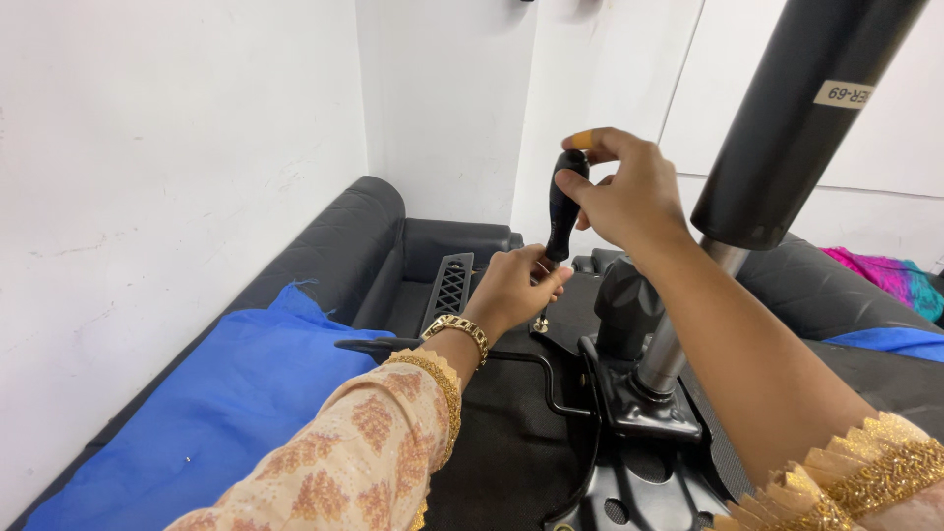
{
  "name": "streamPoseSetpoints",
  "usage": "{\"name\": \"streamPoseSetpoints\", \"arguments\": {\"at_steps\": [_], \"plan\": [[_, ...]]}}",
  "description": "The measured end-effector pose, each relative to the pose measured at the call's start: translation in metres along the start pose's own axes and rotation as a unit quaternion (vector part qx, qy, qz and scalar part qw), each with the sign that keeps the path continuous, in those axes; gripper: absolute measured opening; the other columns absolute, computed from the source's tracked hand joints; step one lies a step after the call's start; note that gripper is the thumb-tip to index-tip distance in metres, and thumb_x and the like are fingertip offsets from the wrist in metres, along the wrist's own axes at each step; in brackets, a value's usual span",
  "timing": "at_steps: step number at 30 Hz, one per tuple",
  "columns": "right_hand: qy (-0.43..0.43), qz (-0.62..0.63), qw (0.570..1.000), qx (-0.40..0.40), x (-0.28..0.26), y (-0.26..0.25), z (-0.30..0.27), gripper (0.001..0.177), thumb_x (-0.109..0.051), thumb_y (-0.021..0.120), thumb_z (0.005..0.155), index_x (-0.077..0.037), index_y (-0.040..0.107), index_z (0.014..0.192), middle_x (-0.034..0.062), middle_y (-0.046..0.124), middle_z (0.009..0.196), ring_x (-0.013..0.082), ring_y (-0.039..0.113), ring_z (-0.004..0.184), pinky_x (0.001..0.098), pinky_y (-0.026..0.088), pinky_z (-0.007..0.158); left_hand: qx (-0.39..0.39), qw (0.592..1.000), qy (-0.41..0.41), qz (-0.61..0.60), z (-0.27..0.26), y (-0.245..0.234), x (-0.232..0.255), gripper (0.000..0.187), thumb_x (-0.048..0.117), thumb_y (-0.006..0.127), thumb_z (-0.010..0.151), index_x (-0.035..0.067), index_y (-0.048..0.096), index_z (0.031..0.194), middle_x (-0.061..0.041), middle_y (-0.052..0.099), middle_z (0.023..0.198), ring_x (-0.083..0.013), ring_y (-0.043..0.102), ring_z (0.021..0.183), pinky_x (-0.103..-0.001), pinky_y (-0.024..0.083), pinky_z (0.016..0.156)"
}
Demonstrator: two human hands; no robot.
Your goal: The person uses a screwdriver to tighten screws into the base of an office chair. The person holds the chair base steady with one hand while turning the screwdriver with the other to secure the screws.
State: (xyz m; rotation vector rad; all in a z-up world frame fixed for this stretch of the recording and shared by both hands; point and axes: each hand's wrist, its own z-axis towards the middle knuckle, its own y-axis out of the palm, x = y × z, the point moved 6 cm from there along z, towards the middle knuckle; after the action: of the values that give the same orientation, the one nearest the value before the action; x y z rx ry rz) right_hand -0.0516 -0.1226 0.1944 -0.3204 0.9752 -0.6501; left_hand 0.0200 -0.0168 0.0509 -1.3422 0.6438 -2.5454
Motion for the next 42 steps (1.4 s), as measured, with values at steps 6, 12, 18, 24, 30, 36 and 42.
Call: {"name": "streamPoseSetpoints", "arguments": {"at_steps": [6,12,18,24,30,36,42], "plan": [[0.026,-0.026,0.999,0.028,0.001,-0.002,-0.003,0.049,-0.025,0.081,0.086,-0.004,0.058,0.123,0.0118,0.070,0.117,0.0116,0.066,0.055,0.0256,0.059,0.050,-0.001,0.999,0.030,-0.016,-0.001,0.000,0.002,0.030,0.028,0.074,0.089,-0.002,0.069,0.092,-0.009,0.076,0.077,-0.0150,0.078,0.071,-0.027,0.059,0.062],[-0.017,0.056,0.998,-0.038,-0.006,0.007,-0.005,0.036,-0.018,0.063,0.092,-0.011,0.062,0.128,0.0069,0.067,0.117,0.0092,0.070,0.053,0.0218,0.059,0.051,0.034,0.997,0.068,0.020,-0.004,-0.006,0.016,0.043,0.038,0.075,0.088,-0.001,0.066,0.102,-0.014,0.076,0.088,-0.0178,0.076,0.077,-0.029,0.059,0.066],[0.054,-0.003,0.999,0.000,-0.004,0.003,-0.005,0.042,-0.021,0.075,0.090,-0.005,0.061,0.126,0.0120,0.069,0.114,0.0152,0.066,0.057,0.0297,0.058,0.052,0.061,0.995,0.034,0.071,-0.008,-0.012,0.027,0.044,0.045,0.062,0.094,0.006,0.062,0.114,-0.007,0.071,0.091,-0.0193,0.070,0.069,-0.035,0.057,0.064],[-0.005,0.106,0.993,-0.043,-0.005,0.011,-0.002,0.039,-0.017,0.061,0.092,-0.008,0.061,0.130,0.0114,0.063,0.122,0.0116,0.074,0.058,0.0210,0.065,0.057,0.145,0.974,0.153,0.083,-0.009,-0.017,0.032,0.037,0.035,0.063,0.100,0.001,0.062,0.112,-0.010,0.061,0.107,-0.0217,0.067,0.082,-0.037,0.057,0.073],[0.043,-0.048,0.998,0.028,-0.002,-0.002,-0.002,0.044,-0.024,0.079,0.088,-0.006,0.065,0.127,0.0156,0.076,0.113,0.0104,0.069,0.056,0.0253,0.058,0.053,0.144,0.978,0.128,0.077,-0.016,-0.023,0.040,0.052,0.035,0.070,0.089,0.002,0.057,0.127,-0.008,0.067,0.097,-0.0219,0.067,0.084,-0.038,0.057,0.071],[0.040,-0.002,0.999,0.011,-0.004,0.000,-0.011,0.044,-0.022,0.077,0.089,-0.008,0.061,0.127,0.0105,0.069,0.118,0.0121,0.067,0.055,0.0261,0.060,0.053,0.128,0.979,0.144,0.065,-0.015,-0.022,0.042,0.040,0.042,0.069,0.093,0.006,0.065,0.109,-0.007,0.074,0.092,-0.0193,0.072,0.085,-0.035,0.058,0.076],[-0.016,0.054,0.998,-0.042,-0.011,0.007,-0.009,0.036,-0.008,0.063,0.092,-0.014,0.066,0.128,0.0063,0.067,0.123,0.0113,0.073,0.061,0.0238,0.064,0.062,0.148,0.976,0.133,0.084,-0.014,-0.024,0.037,0.037,0.039,0.072,0.093,0.005,0.067,0.104,-0.011,0.071,0.094,-0.0229,0.070,0.082,-0.037,0.058,0.072]]}}
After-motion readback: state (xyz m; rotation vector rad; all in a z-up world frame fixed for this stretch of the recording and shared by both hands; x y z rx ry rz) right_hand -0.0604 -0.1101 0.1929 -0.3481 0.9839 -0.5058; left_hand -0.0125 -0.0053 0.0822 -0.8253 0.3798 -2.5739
